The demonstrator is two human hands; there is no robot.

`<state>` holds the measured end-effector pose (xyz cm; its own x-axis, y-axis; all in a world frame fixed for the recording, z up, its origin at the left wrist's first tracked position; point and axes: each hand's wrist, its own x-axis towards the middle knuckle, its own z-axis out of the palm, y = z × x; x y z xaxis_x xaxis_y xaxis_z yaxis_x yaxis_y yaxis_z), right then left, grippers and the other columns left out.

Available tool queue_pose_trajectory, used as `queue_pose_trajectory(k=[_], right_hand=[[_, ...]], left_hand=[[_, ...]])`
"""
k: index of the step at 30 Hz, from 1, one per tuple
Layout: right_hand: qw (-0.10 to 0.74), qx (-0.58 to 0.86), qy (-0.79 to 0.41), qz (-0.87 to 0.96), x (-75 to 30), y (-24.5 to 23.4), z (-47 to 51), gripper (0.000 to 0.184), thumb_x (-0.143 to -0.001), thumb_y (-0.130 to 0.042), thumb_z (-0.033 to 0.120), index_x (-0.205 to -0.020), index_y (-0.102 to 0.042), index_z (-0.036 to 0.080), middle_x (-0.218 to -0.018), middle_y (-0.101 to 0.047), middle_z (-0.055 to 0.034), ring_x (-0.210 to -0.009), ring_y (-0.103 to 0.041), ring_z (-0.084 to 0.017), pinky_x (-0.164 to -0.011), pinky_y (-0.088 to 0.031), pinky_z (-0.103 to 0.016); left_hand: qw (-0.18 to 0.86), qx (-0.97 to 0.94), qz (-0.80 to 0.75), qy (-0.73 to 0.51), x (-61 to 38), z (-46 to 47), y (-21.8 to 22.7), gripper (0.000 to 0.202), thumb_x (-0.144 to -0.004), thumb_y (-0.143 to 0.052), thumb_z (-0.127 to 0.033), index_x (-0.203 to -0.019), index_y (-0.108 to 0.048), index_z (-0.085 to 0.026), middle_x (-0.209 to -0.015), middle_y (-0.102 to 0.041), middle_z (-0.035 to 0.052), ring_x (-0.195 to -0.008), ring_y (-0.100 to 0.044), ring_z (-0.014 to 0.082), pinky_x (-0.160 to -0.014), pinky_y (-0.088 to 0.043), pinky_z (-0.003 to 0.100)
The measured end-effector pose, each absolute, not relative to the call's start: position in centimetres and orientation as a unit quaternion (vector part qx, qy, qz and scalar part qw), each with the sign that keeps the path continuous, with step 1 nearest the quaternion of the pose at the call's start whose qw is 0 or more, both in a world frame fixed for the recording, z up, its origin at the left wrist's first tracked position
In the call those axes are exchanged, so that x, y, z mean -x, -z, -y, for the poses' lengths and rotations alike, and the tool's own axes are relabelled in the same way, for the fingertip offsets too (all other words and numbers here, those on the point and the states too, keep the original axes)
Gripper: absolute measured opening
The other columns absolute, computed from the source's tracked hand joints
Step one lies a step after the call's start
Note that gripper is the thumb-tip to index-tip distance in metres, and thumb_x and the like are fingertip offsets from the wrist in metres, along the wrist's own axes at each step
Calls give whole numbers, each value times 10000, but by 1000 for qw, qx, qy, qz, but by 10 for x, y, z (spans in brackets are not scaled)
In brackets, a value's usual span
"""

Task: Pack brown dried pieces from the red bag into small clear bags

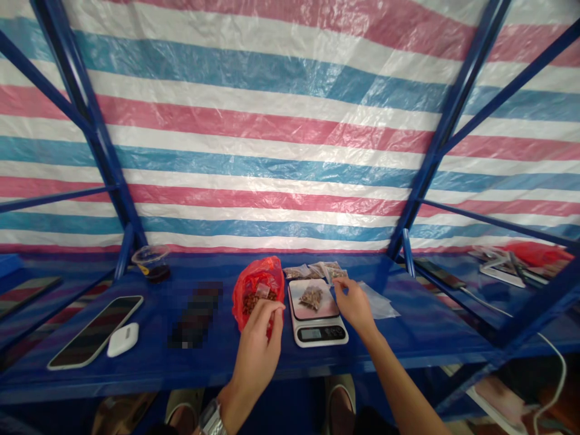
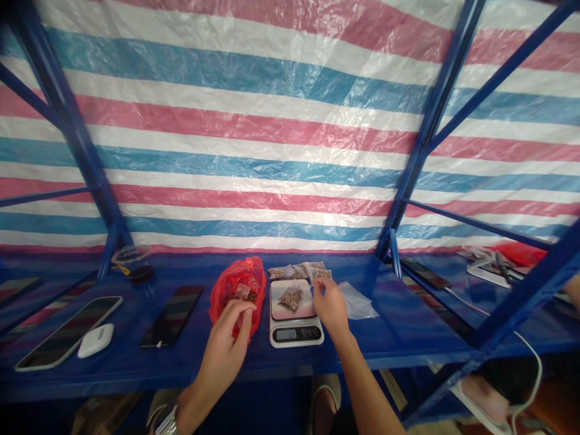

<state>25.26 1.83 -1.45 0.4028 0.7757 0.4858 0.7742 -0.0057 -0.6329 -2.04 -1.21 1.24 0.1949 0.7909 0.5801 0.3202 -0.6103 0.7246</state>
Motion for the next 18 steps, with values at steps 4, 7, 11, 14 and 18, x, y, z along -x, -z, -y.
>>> queue_pose_trajectory(k=[4, 7, 11, 14, 18], right_hand=[[432, 720, -14, 543, -249, 13, -17, 316, -956, -464, 340, -1019, -726, 176, -1034, -755, -127, -963, -704, -268, -880, -506, -366], [409, 732, -28, 544, -244, 12, -17, 323, -965, -456, 358, -1011, -729, 191, -1016, -760, -111, -961, -707, -270, -866, -495, -359], [393, 758, -37, 519, -237, 12, -17, 335, -962, -458, 381, -1065, -716, 194, -982, -763, -103, -924, -717, -277, -817, -493, -355], [404, 761, -40, 506, -235, 13, -18, 347, -946, -485, 410, -1118, -694, 193, -967, -766, -98, -899, -721, -283, -794, -496, -362], [467, 728, -75, 496, -234, 13, -22, 343, -884, -555, 408, -1121, -683, 196, -937, -763, -80, -753, -699, -246, -728, -513, -359]], left_hand=[[206, -784, -354, -467, 20, 22, -13, 231, -1042, -445, -268, -1089, -670, -253, -1032, -679, 68, -996, -663, 191, -884, -529, 303], [180, -819, -322, -440, 20, 28, -13, 231, -1043, -429, -228, -1082, -656, -238, -1019, -671, 70, -981, -662, 189, -867, -539, 309], [136, -865, -267, -403, 22, 28, -8, 213, -1024, -451, -175, -1087, -647, -231, -1018, -670, 56, -948, -661, 177, -870, -542, 314], [135, -870, -260, -398, 23, 23, -4, 200, -1015, -465, -163, -1064, -648, -227, -1011, -671, 53, -943, -660, 175, -867, -540, 309], [198, -845, -271, -415, 21, 20, -4, 209, -1024, -451, -190, -1038, -657, -228, -1008, -674, 55, -963, -659, 174, -886, -530, 305]])
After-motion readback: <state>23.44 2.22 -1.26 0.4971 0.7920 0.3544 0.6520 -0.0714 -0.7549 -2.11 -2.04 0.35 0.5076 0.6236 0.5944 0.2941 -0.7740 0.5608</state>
